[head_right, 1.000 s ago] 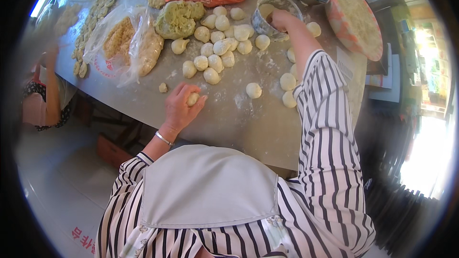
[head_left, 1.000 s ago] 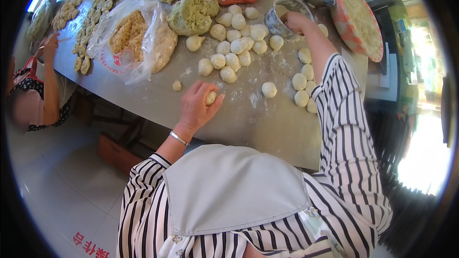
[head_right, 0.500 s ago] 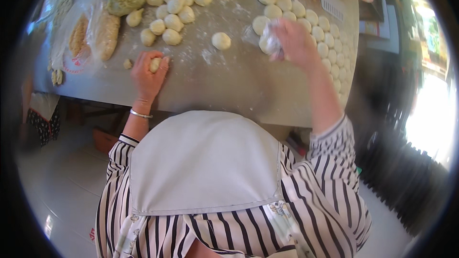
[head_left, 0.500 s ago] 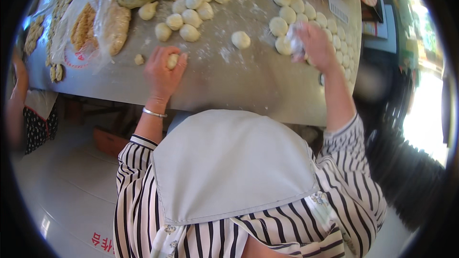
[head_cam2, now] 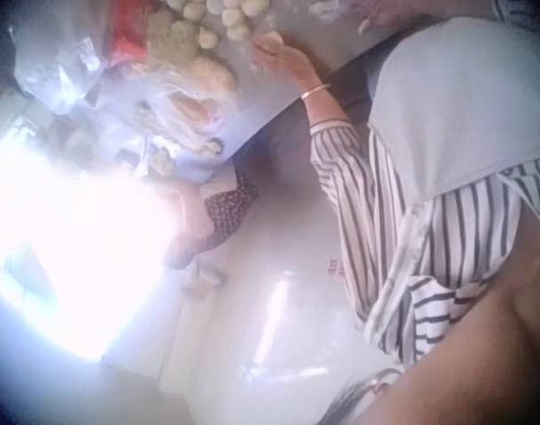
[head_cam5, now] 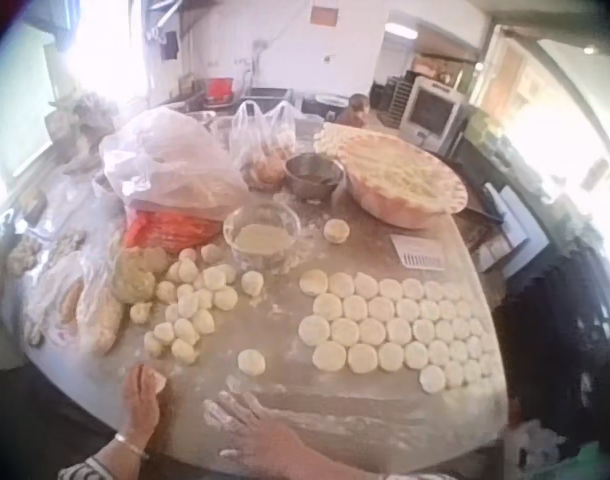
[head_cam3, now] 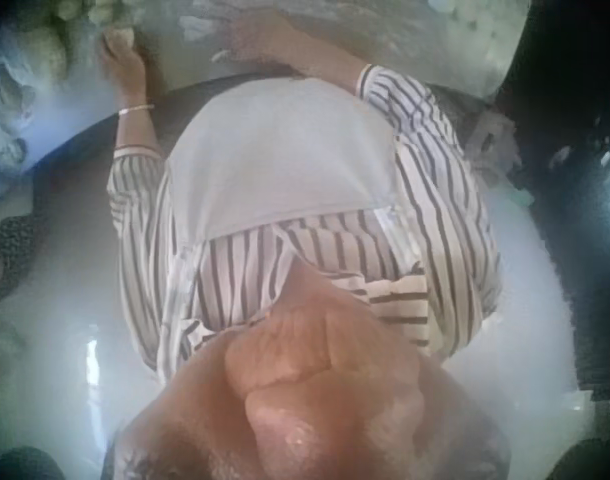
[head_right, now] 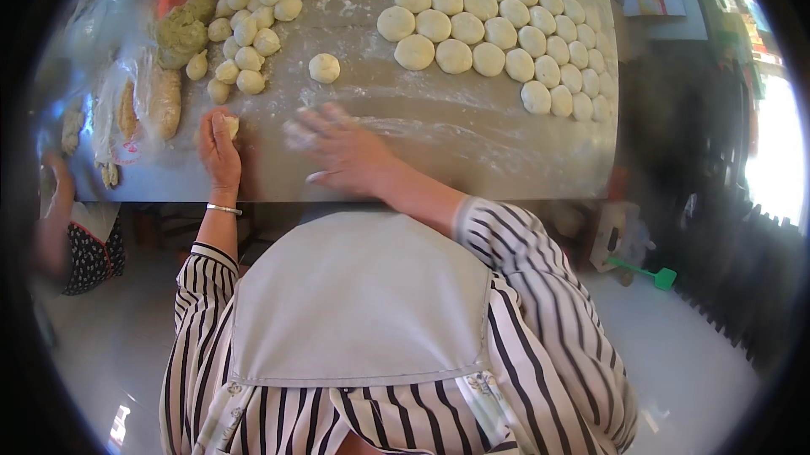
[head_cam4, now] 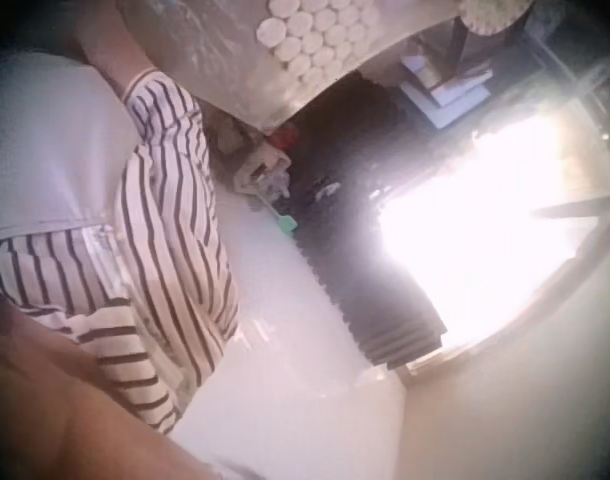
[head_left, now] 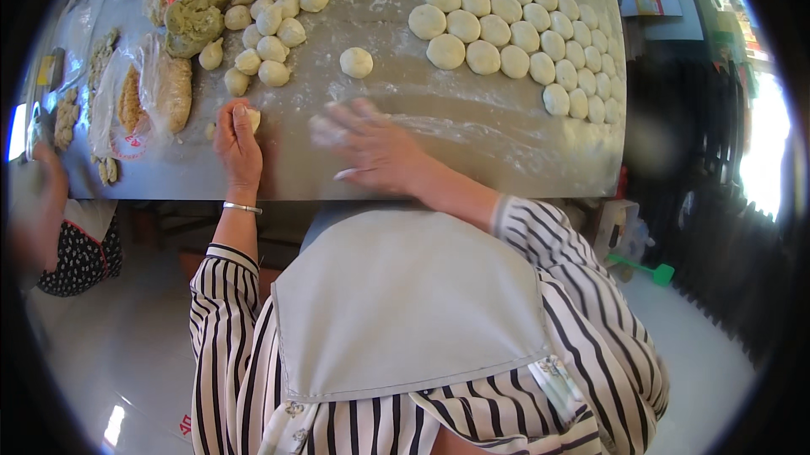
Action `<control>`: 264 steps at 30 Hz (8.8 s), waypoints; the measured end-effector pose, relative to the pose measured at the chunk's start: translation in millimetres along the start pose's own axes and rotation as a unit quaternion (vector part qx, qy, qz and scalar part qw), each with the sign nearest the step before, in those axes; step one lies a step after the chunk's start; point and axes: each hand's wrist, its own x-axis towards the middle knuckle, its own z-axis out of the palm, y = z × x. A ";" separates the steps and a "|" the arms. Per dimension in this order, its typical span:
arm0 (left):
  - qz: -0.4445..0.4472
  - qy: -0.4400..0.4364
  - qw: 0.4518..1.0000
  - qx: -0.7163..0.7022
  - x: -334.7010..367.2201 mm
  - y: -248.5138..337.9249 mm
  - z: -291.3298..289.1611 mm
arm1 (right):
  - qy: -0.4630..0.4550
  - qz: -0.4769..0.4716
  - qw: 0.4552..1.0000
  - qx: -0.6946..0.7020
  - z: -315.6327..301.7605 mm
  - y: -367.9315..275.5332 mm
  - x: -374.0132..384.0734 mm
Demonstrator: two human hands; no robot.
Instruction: The person shapes portions of dough by hand on a stainless steel table, rolls them into flattened rounds, and places them in rows on the workspace.
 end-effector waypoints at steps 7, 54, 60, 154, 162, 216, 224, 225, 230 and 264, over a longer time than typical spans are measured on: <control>0.091 0.007 0.987 0.134 3.7 20.0 -4.8 | 0.039 -0.018 0.993 0.111 19.6 15.5 8.3; 0.274 -0.337 0.838 0.331 -4.9 122.0 46.6 | 0.030 0.259 0.953 -0.152 -57.0 2.1 -31.3; 0.269 -0.321 0.839 0.349 -12.7 103.6 57.2 | -0.029 0.265 0.953 -0.146 -56.5 3.6 -32.3; -0.027 -0.407 0.912 -0.050 -41.9 204.3 198.9 | 0.233 0.471 0.847 -0.087 -119.9 70.7 -162.7; -0.204 -0.390 0.851 -0.286 -55.1 213.8 221.2 | 0.287 0.497 0.818 0.034 -120.1 67.9 -187.1; -0.175 -0.324 0.890 -0.268 88.0 75.8 -53.7 | 0.233 0.372 0.596 0.672 -62.3 -5.1 39.3; 0.115 -0.285 0.951 0.042 34.1 83.5 -17.5 | 0.126 0.448 0.885 0.022 -51.6 -12.3 25.7; 0.132 -0.291 0.943 0.090 24.1 75.0 -10.9 | 0.118 0.464 0.878 0.010 -39.8 -7.9 23.2; 0.215 -0.246 0.934 0.145 1.7 52.2 9.9 | 0.128 0.371 0.916 -0.087 -18.7 -4.1 16.3; 0.310 -0.295 0.855 0.295 -14.5 69.4 14.5 | -0.061 0.206 0.957 -0.195 -26.3 -8.6 19.0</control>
